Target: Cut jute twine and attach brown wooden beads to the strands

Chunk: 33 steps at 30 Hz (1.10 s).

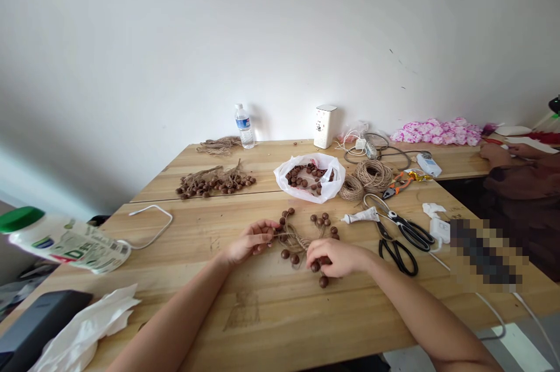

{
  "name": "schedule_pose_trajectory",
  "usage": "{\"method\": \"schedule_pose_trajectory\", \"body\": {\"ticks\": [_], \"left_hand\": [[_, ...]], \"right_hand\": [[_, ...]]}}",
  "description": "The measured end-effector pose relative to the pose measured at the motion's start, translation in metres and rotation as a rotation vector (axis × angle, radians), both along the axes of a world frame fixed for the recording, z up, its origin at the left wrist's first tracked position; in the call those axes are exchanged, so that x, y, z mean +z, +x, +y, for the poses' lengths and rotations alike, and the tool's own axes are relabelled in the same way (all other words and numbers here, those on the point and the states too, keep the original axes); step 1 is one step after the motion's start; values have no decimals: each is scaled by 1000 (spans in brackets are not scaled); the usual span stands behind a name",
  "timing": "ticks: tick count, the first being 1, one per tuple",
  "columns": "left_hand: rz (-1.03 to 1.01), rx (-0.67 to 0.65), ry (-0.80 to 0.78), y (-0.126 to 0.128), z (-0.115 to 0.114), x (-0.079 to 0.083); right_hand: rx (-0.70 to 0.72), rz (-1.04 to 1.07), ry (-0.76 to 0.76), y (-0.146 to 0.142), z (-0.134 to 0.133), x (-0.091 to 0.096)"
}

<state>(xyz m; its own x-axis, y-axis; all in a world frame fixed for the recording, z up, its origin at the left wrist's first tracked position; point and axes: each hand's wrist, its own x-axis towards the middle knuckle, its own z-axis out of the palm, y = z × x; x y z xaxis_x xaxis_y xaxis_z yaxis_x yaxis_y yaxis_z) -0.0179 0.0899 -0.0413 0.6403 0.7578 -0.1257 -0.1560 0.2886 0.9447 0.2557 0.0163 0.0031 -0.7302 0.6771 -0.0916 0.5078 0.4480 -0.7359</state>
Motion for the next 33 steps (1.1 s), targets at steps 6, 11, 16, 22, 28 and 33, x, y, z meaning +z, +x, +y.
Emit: {"method": "schedule_pose_trajectory", "body": {"ticks": [6,11,16,22,28,33], "left_hand": [[1,7,-11,2,-1,4],[18,3,0,1,-2,6],[5,2,-6,1,-2,4],[-4,2,-4,1,0,2],[9,-3,2,1,-1,3],[27,2,13,2,-2,5]], "right_hand": [[-70,-28,314,-21,-15,-1],[-270,-201,424,-49,-17,-9],[-302,-178,414,-50,-15,-15],[-264,103,426,-40,-12,-19],[-232,-79,380,-44,-13,-17],[-188,-123,408,-46,-13,-15]]}}
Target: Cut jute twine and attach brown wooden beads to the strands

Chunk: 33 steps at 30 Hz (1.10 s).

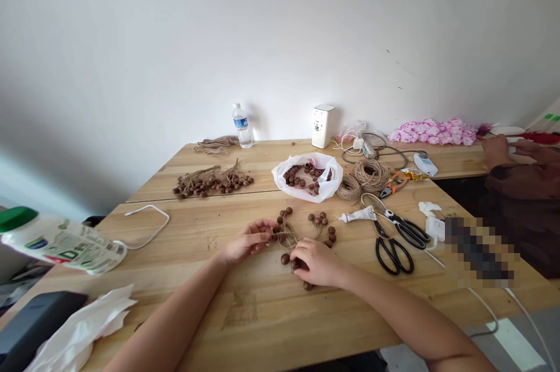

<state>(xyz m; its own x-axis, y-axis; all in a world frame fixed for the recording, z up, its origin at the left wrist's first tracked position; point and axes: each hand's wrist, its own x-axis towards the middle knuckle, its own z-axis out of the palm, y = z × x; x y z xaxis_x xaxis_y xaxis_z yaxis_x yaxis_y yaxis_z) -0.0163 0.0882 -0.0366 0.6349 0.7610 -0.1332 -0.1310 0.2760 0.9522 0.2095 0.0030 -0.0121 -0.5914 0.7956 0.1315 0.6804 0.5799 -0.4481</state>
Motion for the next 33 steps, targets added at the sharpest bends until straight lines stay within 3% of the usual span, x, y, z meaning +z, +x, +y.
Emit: {"method": "schedule_pose_trajectory", "body": {"ticks": [19,26,33], "left_hand": [[-37,13,-44,1,-1,1],[-52,0,-37,0,1,-2],[-43,4,-41,-1,1,-2]], "right_hand": [[52,233,-339,41,8,26],[-27,130,-268,53,12,35],[-40,-76,-9,61,17,28]]}}
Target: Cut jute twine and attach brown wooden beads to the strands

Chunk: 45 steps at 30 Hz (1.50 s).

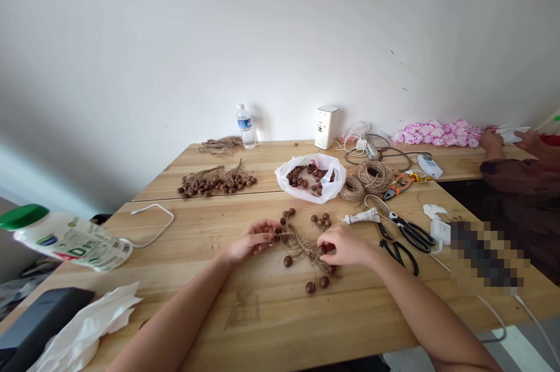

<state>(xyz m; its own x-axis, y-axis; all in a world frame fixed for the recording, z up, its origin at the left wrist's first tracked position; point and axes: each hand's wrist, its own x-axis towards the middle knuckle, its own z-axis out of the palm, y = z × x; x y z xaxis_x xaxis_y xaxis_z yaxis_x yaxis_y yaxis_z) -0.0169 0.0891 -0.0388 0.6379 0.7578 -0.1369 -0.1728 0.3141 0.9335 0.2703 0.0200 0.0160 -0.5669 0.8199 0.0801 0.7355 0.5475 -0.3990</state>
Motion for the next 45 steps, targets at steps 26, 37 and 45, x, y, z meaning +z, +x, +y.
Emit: {"method": "schedule_pose_trajectory", "body": {"ticks": [26,37,45], "left_hand": [[18,-9,31,1,-1,2],[36,-2,37,0,1,-2],[21,12,13,2,-2,4]], "right_hand": [[51,306,-27,-65,-18,-31],[112,111,24,-66,-17,-29],[158,142,-28,-62,-21,-25]]}}
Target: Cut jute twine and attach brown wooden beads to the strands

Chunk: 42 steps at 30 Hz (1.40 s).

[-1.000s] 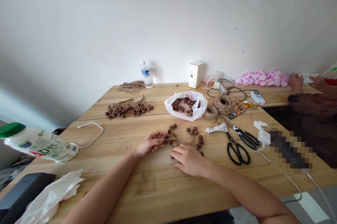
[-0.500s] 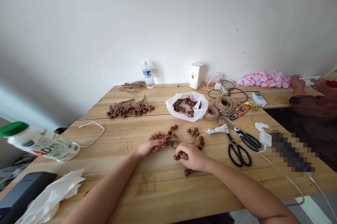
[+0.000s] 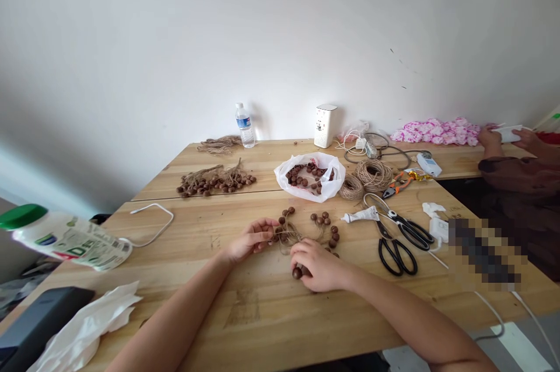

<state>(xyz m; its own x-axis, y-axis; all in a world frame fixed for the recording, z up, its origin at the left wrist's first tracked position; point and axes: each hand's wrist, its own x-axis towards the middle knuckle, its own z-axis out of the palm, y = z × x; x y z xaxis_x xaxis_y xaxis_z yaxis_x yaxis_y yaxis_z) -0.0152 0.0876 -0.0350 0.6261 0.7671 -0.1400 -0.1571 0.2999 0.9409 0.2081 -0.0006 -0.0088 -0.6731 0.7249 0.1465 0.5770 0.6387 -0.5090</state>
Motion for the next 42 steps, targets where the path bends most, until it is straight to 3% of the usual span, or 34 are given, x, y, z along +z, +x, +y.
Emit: {"method": "schedule_pose_trajectory", "body": {"ticks": [8,17,22,24,28,32,37,42], "left_hand": [[-4,6,-10,0,-1,3],[8,0,-11,2,-2,5],[11,-2,16,1,0,1],[20,1,22,0,1,-1],[96,6,76,-1,-2,1],[293,-74,308,2,-18,11],[623,-300,795,11,-44,23],[713,-407,1156,18,-55,27]], "right_hand": [[32,99,-194,16,7,5],[73,67,-74,14,7,1],[172,78,-57,23,8,0],[143,130,-62,26,9,3],[-57,278,13,31,13,10],[-140,311,68,34,16,11],[-99,228,80,35,16,7],[-73,180,80,34,16,6]]}}
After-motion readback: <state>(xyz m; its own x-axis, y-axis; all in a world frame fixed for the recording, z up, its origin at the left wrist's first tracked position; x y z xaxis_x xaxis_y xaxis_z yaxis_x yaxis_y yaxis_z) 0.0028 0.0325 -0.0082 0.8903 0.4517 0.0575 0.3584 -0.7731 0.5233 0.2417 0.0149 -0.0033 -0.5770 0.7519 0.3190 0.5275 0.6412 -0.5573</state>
